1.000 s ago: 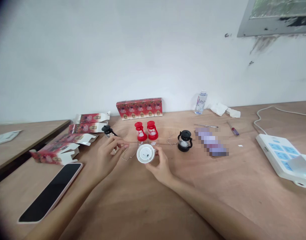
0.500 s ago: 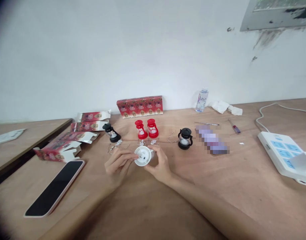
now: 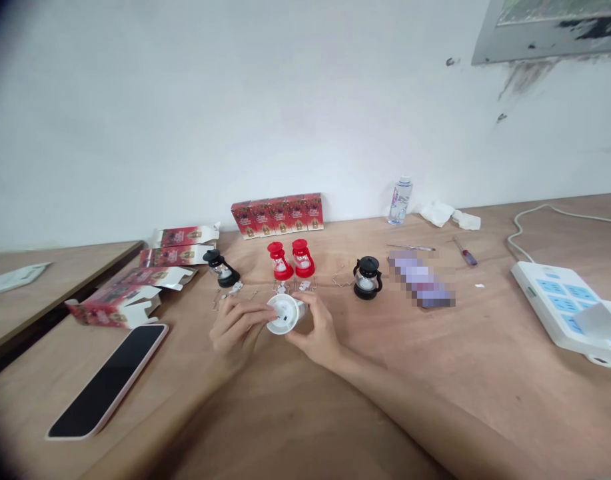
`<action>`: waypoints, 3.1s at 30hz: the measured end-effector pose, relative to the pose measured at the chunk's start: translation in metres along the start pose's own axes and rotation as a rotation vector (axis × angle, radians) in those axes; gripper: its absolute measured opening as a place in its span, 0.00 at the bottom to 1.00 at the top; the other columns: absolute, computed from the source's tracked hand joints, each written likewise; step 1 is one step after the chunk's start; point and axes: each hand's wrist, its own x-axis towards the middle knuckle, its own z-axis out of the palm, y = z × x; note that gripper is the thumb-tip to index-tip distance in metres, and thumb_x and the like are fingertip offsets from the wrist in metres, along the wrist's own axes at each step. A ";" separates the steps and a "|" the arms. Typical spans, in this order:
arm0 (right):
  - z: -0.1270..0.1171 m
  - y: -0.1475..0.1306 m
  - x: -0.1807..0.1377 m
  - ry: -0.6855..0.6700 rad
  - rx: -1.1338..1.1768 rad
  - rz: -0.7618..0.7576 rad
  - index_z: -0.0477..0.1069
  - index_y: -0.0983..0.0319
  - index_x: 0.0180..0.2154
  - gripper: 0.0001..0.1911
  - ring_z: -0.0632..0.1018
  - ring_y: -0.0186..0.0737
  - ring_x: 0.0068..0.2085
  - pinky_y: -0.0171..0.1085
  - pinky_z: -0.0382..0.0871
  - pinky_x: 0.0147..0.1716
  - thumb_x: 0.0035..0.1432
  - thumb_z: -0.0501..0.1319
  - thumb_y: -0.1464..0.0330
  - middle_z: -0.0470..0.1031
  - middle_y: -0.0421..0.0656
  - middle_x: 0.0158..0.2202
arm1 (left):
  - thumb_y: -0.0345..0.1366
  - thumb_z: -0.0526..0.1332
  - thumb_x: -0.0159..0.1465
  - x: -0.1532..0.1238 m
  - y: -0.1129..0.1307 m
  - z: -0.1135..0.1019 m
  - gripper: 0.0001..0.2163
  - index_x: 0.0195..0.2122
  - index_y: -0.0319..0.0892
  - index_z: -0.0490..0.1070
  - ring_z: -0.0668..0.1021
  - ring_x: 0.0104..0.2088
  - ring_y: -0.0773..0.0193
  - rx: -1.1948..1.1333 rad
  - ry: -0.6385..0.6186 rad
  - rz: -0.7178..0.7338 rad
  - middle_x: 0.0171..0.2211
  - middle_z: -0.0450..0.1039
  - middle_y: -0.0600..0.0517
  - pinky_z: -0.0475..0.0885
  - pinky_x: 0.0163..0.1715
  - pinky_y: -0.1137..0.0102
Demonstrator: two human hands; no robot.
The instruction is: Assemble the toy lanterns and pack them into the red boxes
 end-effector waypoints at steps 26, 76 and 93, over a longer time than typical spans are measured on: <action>0.000 0.001 -0.001 -0.019 0.005 -0.016 0.63 0.58 0.47 0.24 0.74 0.44 0.45 0.43 0.68 0.44 0.46 0.64 0.72 0.72 0.45 0.44 | 0.28 0.57 0.60 0.005 -0.015 -0.021 0.12 0.44 0.45 0.72 0.71 0.31 0.65 0.241 -0.212 0.403 0.37 0.78 0.50 0.58 0.30 0.68; 0.021 -0.016 -0.012 0.173 0.829 0.956 0.66 0.58 0.38 0.17 0.78 0.39 0.39 0.41 0.77 0.33 0.49 0.65 0.57 0.76 0.40 0.38 | 0.51 0.64 0.53 -0.024 -0.025 -0.004 0.21 0.26 0.43 0.53 0.50 0.13 0.79 -1.038 0.191 -1.350 0.17 0.46 0.65 0.45 0.11 0.83; 0.019 -0.019 -0.012 0.032 0.886 1.003 0.70 0.63 0.34 0.16 0.76 0.34 0.27 0.32 0.74 0.22 0.48 0.66 0.58 0.76 0.40 0.29 | 0.52 0.61 0.55 -0.026 -0.019 -0.003 0.20 0.28 0.44 0.54 0.53 0.13 0.79 -0.945 0.181 -1.280 0.17 0.50 0.64 0.51 0.13 0.84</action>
